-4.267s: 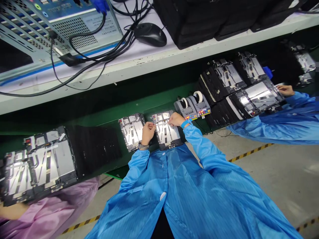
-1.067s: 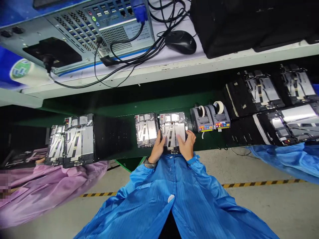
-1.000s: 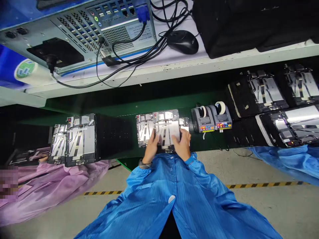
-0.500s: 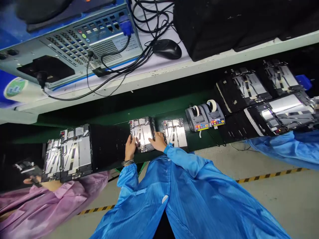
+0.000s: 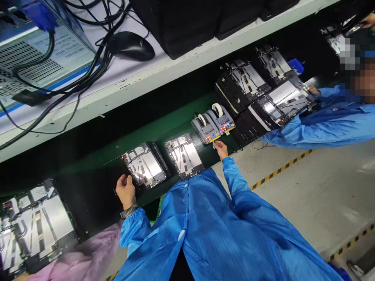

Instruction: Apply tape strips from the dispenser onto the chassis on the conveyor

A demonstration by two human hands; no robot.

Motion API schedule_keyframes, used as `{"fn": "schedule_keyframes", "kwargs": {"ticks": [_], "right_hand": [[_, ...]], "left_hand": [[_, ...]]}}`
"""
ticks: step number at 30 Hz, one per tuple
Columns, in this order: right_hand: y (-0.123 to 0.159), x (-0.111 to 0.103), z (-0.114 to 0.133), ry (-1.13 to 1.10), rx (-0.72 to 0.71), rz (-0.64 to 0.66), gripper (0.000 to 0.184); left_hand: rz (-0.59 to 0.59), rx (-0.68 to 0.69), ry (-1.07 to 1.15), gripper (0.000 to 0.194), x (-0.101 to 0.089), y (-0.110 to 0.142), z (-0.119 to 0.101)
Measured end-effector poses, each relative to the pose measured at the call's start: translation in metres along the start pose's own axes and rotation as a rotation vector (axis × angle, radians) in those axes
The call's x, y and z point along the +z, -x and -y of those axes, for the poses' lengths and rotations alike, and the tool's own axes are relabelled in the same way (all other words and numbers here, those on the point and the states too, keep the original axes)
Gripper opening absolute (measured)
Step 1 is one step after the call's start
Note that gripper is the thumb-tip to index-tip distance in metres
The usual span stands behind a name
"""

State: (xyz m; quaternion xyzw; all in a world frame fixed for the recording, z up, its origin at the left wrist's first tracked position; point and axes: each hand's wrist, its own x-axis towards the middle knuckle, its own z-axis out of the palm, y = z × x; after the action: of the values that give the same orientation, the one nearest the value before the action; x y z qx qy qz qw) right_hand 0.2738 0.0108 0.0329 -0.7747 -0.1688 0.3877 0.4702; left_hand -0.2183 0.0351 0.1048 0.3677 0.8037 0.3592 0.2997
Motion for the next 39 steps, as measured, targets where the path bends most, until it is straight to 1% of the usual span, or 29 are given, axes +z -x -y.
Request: {"fn": "schedule_keyframes", "kwargs": {"ticks": [1,2,3,4,7,9,10,11,12,13,15,16,17,18,19,21,22,24,28,33,39], "right_hand": [[-0.003,0.003,-0.001,-0.027,0.031,0.03,0.044],[-0.004,0.004,-0.002,-0.045,0.057,0.05,0.044],[-0.004,0.004,-0.003,-0.05,0.074,0.064,0.045],[-0.003,0.002,-0.002,-0.045,0.082,0.076,0.045],[0.002,-0.009,0.003,0.006,0.086,0.071,0.047],[0.008,-0.018,0.011,0.056,0.072,0.038,0.047],[0.012,-0.02,0.017,0.095,0.05,0.054,0.046],[0.016,-0.02,0.024,0.138,0.02,0.102,0.044],[0.02,-0.016,0.031,0.178,-0.012,0.181,0.043],[0.025,-0.008,0.039,0.205,-0.039,0.276,0.041],[0.035,0.022,0.055,0.263,-0.083,0.499,0.035],[0.04,0.042,0.063,0.295,-0.104,0.598,0.031],[0.044,0.063,0.07,0.395,-0.16,0.748,0.027],[0.048,0.085,0.078,0.506,-0.231,0.86,0.021],[0.051,0.106,0.085,0.617,-0.295,0.916,0.016],[0.054,0.139,0.097,0.831,-0.374,0.925,0.011],[0.055,0.151,0.103,0.916,-0.391,0.911,0.011],[0.055,0.164,0.111,1.03,-0.402,0.895,0.012],[0.055,0.166,0.119,1.103,-0.414,0.888,0.012],[0.061,0.167,0.12,1.17,-0.438,0.874,0.012],[0.067,0.168,0.115,1.188,-0.472,0.826,0.012]], "left_hand": [[-0.058,0.073,-0.026,0.043,0.002,0.005,-0.008],[-0.09,0.141,-0.026,0.04,0.005,0.012,-0.016],[-0.089,0.197,-0.007,0.038,0.008,0.019,-0.025],[-0.054,0.236,0.024,0.036,0.014,0.028,-0.034],[0.139,0.277,0.105,0.032,0.035,0.053,-0.055],[0.288,0.239,0.127,0.033,0.053,0.066,-0.06],[0.36,0.206,0.13,0.034,0.063,0.07,-0.06],[0.422,0.172,0.13,0.036,0.073,0.074,-0.058],[0.469,0.146,0.125,0.039,0.084,0.077,-0.056],[0.497,0.13,0.117,0.041,0.095,0.079,-0.052],[0.513,0.121,0.101,0.044,0.117,0.08,-0.043],[0.512,0.119,0.094,0.045,0.127,0.079,-0.04],[0.513,0.109,0.087,0.045,0.136,0.077,-0.036],[0.515,0.093,0.082,0.044,0.144,0.075,-0.034],[0.519,0.072,0.081,0.042,0.151,0.072,-0.032],[0.523,0.032,0.089,0.04,0.16,0.067,-0.03],[0.524,0.018,0.095,0.04,0.163,0.064,-0.03],[0.524,0.008,0.11,0.039,0.166,0.061,-0.03],[0.528,0.011,0.144,0.039,0.169,0.058,-0.031],[0.54,0.001,0.15,0.037,0.173,0.055,-0.033],[0.483,0.055,0.059,0.033,0.176,0.054,-0.038]]}}
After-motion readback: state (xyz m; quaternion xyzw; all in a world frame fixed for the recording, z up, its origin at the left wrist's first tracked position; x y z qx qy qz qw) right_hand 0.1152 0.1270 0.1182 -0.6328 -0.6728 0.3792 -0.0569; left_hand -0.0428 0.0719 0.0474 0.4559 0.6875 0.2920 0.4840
